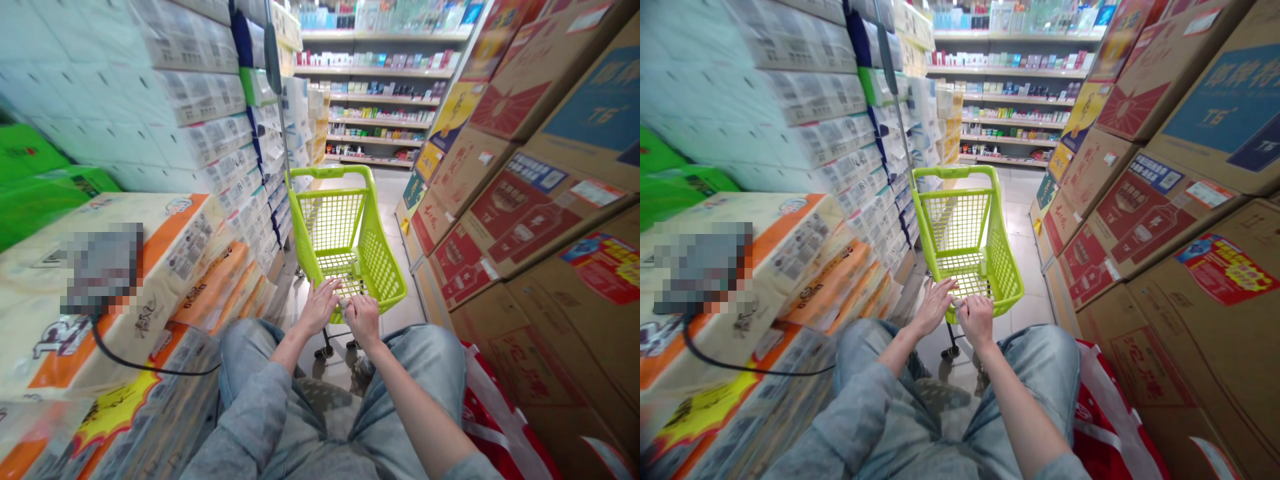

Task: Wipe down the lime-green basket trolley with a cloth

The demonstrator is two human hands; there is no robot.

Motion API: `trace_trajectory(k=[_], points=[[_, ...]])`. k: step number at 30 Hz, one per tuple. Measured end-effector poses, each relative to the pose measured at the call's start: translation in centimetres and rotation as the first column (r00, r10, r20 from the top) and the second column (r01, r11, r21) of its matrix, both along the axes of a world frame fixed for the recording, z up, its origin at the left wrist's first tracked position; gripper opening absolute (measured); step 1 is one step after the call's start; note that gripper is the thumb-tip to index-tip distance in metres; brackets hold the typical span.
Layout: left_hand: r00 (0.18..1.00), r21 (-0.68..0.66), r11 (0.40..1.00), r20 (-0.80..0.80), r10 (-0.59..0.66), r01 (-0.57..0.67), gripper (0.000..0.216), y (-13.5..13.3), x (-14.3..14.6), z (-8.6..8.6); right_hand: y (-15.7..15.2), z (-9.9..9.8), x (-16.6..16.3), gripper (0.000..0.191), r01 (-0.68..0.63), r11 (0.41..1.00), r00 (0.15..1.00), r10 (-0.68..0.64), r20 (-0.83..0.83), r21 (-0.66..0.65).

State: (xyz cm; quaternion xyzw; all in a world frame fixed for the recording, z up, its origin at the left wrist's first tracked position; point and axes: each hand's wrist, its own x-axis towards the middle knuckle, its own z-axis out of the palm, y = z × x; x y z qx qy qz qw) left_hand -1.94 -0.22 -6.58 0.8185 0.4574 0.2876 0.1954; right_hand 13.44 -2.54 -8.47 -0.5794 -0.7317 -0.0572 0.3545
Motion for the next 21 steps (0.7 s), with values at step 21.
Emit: trace_trajectory(k=[21], points=[[0.939,0.312,0.932,-0.336,-0.073,0.184,0.038,3.9,-0.7,1.4,0.8,0.3,6.0,0.027,-0.047,0.997,0.997,0.051,-0.059,0.056]])
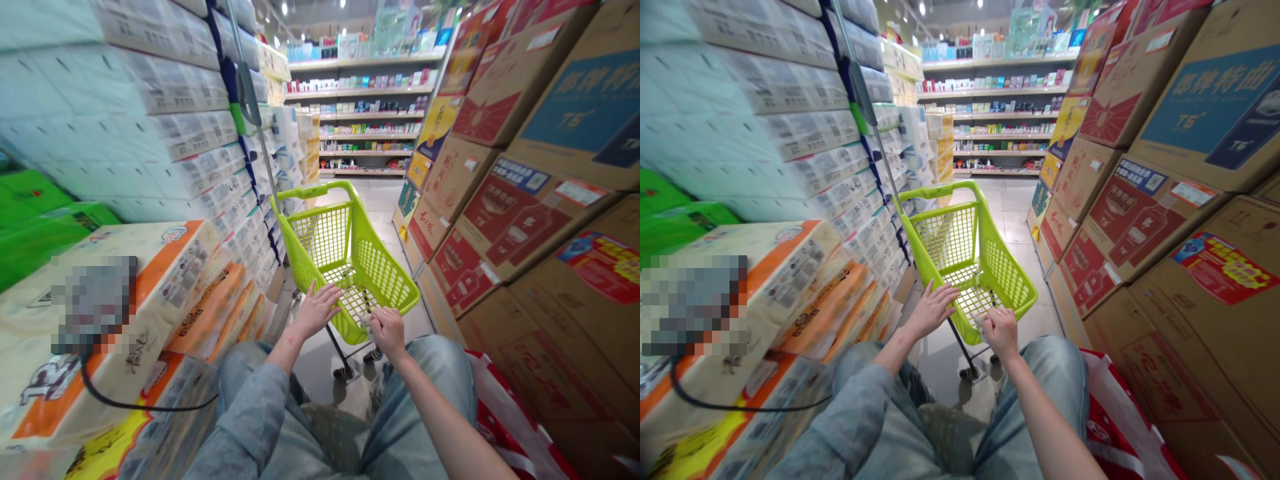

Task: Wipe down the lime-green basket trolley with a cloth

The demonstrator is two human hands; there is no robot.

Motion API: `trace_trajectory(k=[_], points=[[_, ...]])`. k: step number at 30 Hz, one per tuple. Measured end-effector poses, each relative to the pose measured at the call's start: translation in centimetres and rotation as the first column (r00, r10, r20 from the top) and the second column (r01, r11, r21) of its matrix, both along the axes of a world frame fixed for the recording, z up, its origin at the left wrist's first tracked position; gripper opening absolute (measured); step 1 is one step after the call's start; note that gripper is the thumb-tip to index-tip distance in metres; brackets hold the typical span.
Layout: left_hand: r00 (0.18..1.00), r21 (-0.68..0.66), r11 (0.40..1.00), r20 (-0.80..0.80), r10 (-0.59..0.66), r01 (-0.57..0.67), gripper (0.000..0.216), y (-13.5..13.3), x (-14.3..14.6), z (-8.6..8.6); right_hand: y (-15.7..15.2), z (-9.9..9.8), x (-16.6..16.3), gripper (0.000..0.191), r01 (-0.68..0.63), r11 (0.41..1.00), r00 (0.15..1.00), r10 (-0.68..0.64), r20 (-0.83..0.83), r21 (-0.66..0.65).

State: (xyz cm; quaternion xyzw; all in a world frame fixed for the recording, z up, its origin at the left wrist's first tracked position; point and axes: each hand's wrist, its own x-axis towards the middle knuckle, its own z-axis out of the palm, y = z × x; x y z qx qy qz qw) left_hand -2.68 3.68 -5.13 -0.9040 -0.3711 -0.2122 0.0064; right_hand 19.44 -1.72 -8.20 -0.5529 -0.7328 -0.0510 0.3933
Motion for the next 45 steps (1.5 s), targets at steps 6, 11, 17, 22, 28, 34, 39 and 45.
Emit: trace_trajectory(k=[6,11,17,22,28,34,39,45], points=[[0.997,0.017,0.998,-0.034,0.068,-0.067,0.031,1.2,0.7,1.0,0.4,-0.3,3.7,0.03,-0.09,0.994,0.996,0.089,-0.016,-0.067],[0.995,0.028,0.998,-0.09,0.052,-0.05,0.024,1.2,2.0,1.9,0.3,-0.3,5.3,0.03,-0.115,0.987,0.993,0.115,-0.008,-0.115],[0.993,0.083,0.996,-0.104,0.048,-0.039,0.026,1.1,2.4,1.9,-1.7,-0.9,2.9,0.027,0.02,0.999,0.995,-0.022,-0.098,-0.029],[0.994,0.102,0.993,-0.087,0.07,-0.061,0.026,0.5,3.0,1.7,-3.7,-1.7,-2.2,0.022,0.26,0.965,0.957,-0.253,-0.141,0.037],[0.993,0.111,0.99,-0.069,0.098,-0.09,0.028,-0.5,4.3,1.7,-3.2,-1.4,-2.7,0.023,0.376,0.925,0.925,-0.379,0.04,0.057],[0.975,0.122,0.982,-0.152,0.164,-0.146,0.027,-1.0,6.1,1.5,-1.6,0.3,-1.2,0.027,0.424,0.903,0.896,-0.406,0.179,-0.075],[0.963,0.13,0.98,-0.204,0.176,-0.152,0.026,-1.2,6.7,1.5,0.1,2.2,-0.8,0.032,0.447,0.864,0.894,-0.421,0.152,-0.231],[0.957,0.084,0.995,-0.282,0.067,-0.045,0.023,-0.2,5.3,2.2,1.0,1.1,2.1,0.035,0.343,0.91,0.938,-0.344,0.035,-0.235]])
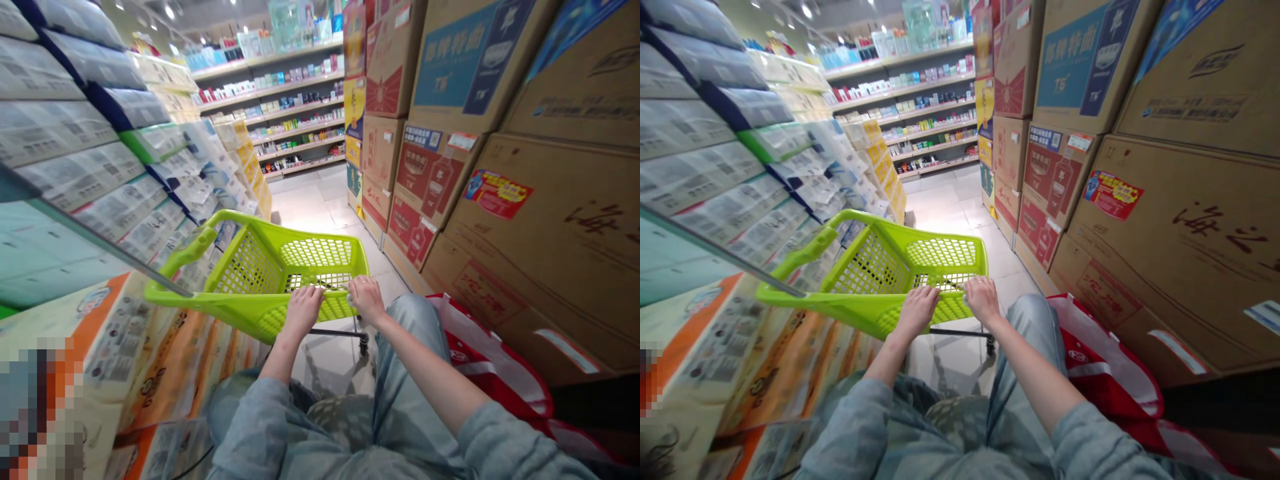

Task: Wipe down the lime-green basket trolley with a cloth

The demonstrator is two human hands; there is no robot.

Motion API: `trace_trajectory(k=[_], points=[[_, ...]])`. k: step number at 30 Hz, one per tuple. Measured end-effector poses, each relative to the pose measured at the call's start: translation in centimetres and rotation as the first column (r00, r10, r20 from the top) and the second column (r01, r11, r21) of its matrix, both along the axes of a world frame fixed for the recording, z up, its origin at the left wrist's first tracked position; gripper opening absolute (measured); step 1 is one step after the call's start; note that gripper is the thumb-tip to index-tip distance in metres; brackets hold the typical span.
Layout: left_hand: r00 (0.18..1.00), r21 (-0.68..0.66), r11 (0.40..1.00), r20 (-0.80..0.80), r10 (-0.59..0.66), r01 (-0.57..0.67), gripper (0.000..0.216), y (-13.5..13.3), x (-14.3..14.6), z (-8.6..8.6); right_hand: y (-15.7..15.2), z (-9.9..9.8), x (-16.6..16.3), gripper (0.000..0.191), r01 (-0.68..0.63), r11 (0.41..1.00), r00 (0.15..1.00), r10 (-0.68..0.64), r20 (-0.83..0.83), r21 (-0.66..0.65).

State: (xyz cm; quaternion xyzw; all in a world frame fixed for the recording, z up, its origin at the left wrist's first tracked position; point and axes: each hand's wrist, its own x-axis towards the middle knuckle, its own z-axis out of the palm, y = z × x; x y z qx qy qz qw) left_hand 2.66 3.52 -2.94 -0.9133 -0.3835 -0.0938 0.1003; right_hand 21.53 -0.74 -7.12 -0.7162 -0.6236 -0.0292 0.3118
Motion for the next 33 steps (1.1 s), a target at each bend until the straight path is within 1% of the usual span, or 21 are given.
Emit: trace_trajectory(k=[3,5,8,10,13,17,19,20,23,25,26,28,30,33], points=[[0.999,-0.029,0.999,-0.05,0.013,-0.015,0.023,0.8,-1.7,1.1,0.4,-1.2,1.7,0.035,0.011,0.995,0.994,0.0,-0.11,0.1],[0.993,-0.032,0.997,-0.101,0.061,-0.065,0.025,1.2,-3.1,2.0,0.9,-1.8,2.6,0.037,-0.042,0.988,0.985,0.066,-0.157,0.151],[0.977,-0.037,0.991,-0.177,0.12,-0.129,0.027,1.5,-4.8,3.1,1.9,-2.2,3.3,0.04,-0.128,0.976,0.973,0.158,-0.166,0.175],[0.971,-0.042,0.988,-0.196,0.135,-0.146,0.028,1.4,-5.3,3.3,2.4,-2.3,3.2,0.042,-0.124,0.975,0.974,0.155,-0.165,0.185],[0.976,-0.04,0.988,-0.171,0.138,-0.147,0.027,1.1,-5.2,3.1,2.5,-2.4,2.0,0.041,-0.031,0.973,0.983,0.072,-0.171,0.229],[0.981,-0.033,0.99,-0.143,0.134,-0.14,0.026,0.5,-5.0,2.5,2.0,-2.1,-1.1,0.036,0.164,0.949,0.979,-0.124,-0.161,0.271],[0.982,-0.026,0.99,-0.131,0.137,-0.142,0.026,0.2,-4.9,2.4,1.7,-1.5,-3.2,0.032,0.179,0.948,0.98,-0.147,-0.136,0.263],[0.982,-0.026,0.989,-0.126,0.139,-0.143,0.026,0.1,-4.8,2.4,1.7,-1.1,-4.4,0.03,0.149,0.954,0.985,-0.121,-0.122,0.261],[0.983,-0.025,0.989,-0.115,0.144,-0.148,0.025,-0.2,-4.4,2.3,1.7,-0.1,-7.9,0.025,-0.021,0.964,0.993,0.05,-0.104,0.264],[0.982,-0.011,0.988,-0.113,0.149,-0.151,0.024,-0.3,-4.1,2.2,1.7,0.3,-9.1,0.024,-0.099,0.958,0.983,0.136,-0.122,0.269],[0.982,-0.002,0.988,-0.114,0.15,-0.152,0.024,-0.4,-4.0,2.2,1.7,0.3,-9.3,0.025,-0.142,0.952,0.976,0.179,-0.12,0.271],[0.982,0.01,0.989,-0.117,0.149,-0.149,0.025,-0.4,-3.9,2.2,1.5,-0.1,-8.4,0.028,-0.216,0.937,0.965,0.248,-0.089,0.275],[0.981,0.014,0.989,-0.12,0.15,-0.15,0.027,-0.4,-3.9,2.1,1.3,-0.9,-6.3,0.031,-0.214,0.933,0.968,0.242,-0.063,0.29],[0.98,0.013,0.987,-0.117,0.158,-0.158,0.028,-0.3,-3.9,2.2,1.4,-2.6,-2.6,0.035,-0.017,0.946,0.985,0.07,-0.156,0.323]])
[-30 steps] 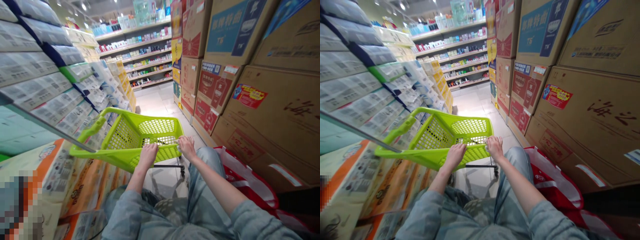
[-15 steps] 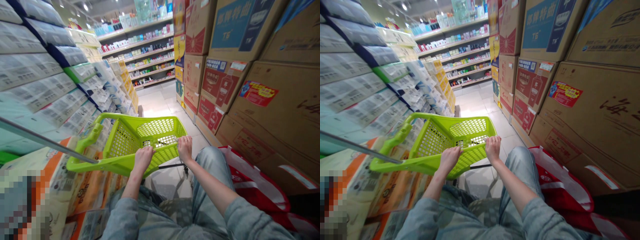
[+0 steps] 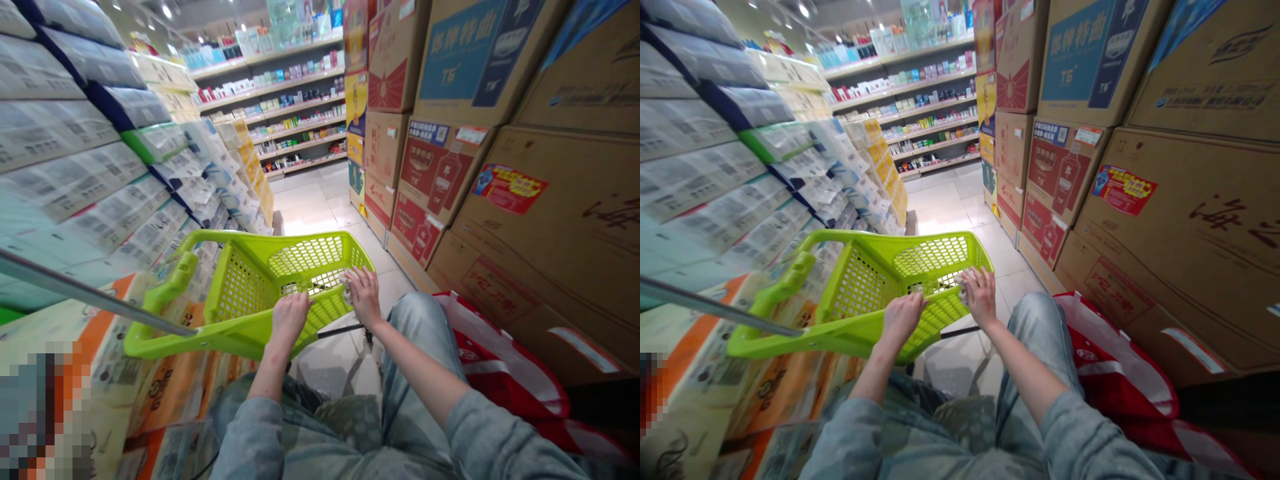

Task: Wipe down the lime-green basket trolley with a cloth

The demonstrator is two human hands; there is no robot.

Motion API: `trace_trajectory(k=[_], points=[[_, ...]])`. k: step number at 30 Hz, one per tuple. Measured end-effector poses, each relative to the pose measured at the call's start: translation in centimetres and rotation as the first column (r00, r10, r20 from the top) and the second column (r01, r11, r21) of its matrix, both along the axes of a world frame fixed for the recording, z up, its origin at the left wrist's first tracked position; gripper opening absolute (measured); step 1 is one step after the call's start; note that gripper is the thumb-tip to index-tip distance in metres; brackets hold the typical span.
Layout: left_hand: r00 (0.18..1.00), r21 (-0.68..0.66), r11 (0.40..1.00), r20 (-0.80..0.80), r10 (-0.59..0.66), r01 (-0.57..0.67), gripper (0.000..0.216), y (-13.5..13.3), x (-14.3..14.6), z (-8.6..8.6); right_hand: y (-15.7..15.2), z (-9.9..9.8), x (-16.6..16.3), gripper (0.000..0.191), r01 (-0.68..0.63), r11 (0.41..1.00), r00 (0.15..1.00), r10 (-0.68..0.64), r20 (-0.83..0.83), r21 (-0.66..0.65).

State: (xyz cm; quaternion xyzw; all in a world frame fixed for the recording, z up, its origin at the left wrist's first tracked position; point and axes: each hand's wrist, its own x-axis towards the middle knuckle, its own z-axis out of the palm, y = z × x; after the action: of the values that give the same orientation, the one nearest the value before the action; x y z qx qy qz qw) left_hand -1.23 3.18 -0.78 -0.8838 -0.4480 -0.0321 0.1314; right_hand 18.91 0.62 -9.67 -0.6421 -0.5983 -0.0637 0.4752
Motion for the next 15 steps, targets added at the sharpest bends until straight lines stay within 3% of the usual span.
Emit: trace_trajectory(k=[3,7,11,15], points=[[1.0,-0.004,1.0,0.008,0.004,-0.004,0.029,0.1,0.2,0.0,0.8,-1.8,3.1,0.041,0.166,0.986,0.966,-0.163,-0.203,-0.006],[1.0,-0.014,1.0,0.031,0.007,-0.006,0.029,0.0,0.5,0.0,2.1,-3.9,5.5,0.046,0.406,0.909,0.799,-0.405,-0.444,-0.098],[1.0,-0.011,1.0,0.024,0.014,-0.013,0.028,0.0,0.6,-0.1,2.7,-4.7,5.0,0.044,0.458,0.887,0.792,-0.438,-0.425,-0.062],[1.0,-0.005,1.0,0.019,0.013,-0.013,0.03,0.2,0.8,-0.2,2.6,-3.8,1.8,0.045,0.531,0.847,0.757,-0.491,-0.431,-0.034]])
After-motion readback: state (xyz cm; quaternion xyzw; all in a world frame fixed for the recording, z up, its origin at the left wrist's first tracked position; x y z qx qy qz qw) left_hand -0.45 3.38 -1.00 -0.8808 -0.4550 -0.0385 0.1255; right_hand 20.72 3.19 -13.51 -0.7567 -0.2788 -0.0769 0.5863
